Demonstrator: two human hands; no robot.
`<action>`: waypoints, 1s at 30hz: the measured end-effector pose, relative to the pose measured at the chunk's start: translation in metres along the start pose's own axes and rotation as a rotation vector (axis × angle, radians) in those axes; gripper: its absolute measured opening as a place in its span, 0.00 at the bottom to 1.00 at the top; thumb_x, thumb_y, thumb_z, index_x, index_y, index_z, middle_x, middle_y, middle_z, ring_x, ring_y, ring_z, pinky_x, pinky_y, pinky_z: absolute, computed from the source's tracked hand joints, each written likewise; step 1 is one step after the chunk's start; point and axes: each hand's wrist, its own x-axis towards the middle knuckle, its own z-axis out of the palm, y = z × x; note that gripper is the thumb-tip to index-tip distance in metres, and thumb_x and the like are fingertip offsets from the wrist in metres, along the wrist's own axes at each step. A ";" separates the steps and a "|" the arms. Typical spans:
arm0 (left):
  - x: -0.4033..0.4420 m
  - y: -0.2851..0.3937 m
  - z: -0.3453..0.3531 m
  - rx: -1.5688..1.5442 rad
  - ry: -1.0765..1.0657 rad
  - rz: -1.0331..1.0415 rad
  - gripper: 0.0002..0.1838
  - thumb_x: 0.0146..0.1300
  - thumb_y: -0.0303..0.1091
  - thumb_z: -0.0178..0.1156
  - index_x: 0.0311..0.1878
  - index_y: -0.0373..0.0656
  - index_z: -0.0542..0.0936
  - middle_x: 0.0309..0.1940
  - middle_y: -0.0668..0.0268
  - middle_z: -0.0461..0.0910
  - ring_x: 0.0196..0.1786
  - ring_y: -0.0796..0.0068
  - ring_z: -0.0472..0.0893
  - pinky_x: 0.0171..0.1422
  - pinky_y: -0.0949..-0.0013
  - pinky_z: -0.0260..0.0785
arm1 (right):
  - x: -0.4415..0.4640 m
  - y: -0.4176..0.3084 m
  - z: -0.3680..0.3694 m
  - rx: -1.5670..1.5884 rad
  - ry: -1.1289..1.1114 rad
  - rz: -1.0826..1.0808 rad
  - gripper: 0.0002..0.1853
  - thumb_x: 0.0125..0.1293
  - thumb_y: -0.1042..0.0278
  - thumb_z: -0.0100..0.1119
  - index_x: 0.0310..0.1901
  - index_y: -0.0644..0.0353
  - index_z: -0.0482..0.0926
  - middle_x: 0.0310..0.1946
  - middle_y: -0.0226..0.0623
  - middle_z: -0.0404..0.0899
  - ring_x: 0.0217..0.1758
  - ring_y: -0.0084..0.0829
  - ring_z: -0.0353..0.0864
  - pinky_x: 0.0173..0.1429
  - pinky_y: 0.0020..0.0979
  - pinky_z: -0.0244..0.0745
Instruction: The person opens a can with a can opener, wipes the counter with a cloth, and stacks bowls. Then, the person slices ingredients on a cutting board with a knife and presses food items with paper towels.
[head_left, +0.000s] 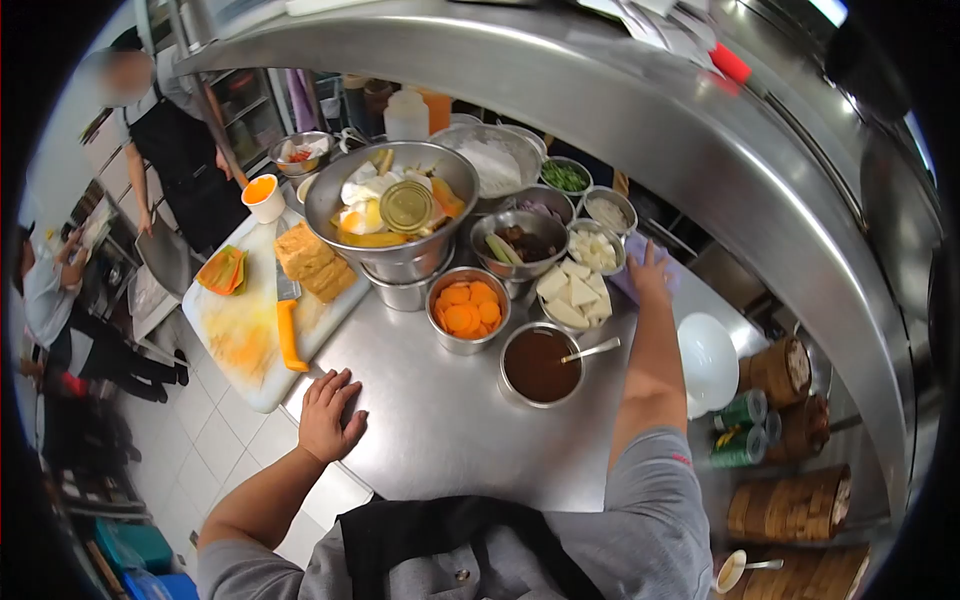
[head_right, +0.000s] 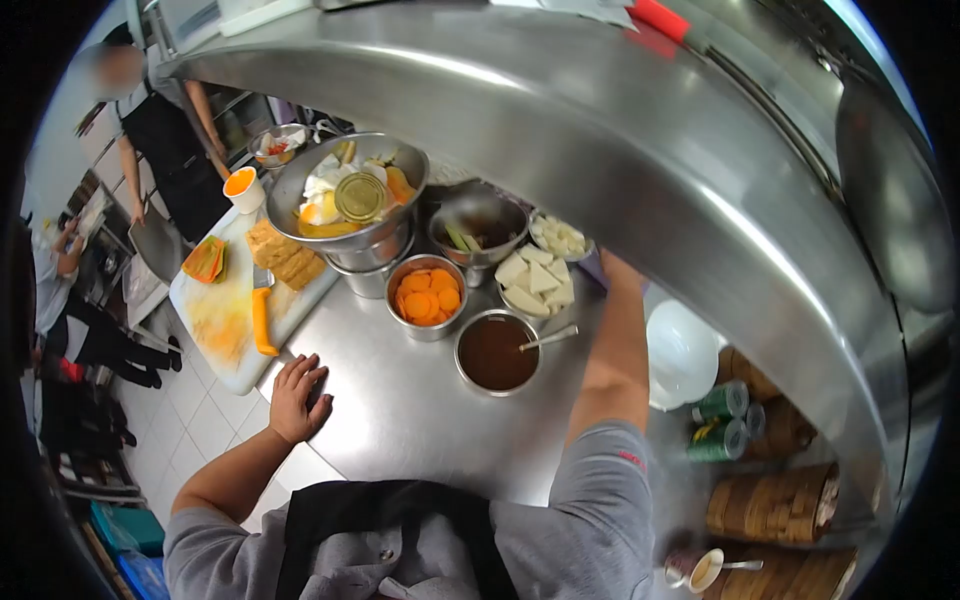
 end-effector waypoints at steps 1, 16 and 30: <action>0.001 0.000 -0.001 0.011 -0.020 0.006 0.25 0.54 0.42 0.62 0.56 0.45 0.77 0.63 0.57 0.71 0.69 0.52 0.65 0.73 0.49 0.53 | -0.007 -0.007 0.002 0.011 0.008 -0.025 0.38 0.63 0.32 0.46 0.74 0.24 0.51 0.78 0.45 0.42 0.79 0.55 0.44 0.75 0.63 0.41; -0.003 -0.004 0.005 -0.009 0.016 0.050 0.23 0.56 0.40 0.62 0.56 0.46 0.77 0.63 0.59 0.72 0.68 0.53 0.66 0.72 0.51 0.55 | -0.130 -0.011 -0.007 -0.102 -0.158 -0.203 0.28 0.72 0.54 0.40 0.73 0.43 0.60 0.76 0.37 0.50 0.80 0.41 0.45 0.79 0.51 0.40; -0.013 -0.028 0.019 -0.143 0.170 0.085 0.32 0.59 0.42 0.60 0.65 0.40 0.67 0.66 0.54 0.67 0.71 0.52 0.62 0.76 0.49 0.46 | -0.405 -0.022 -0.076 -0.177 -0.148 -0.110 0.30 0.71 0.53 0.44 0.73 0.48 0.59 0.75 0.45 0.52 0.79 0.44 0.47 0.79 0.50 0.40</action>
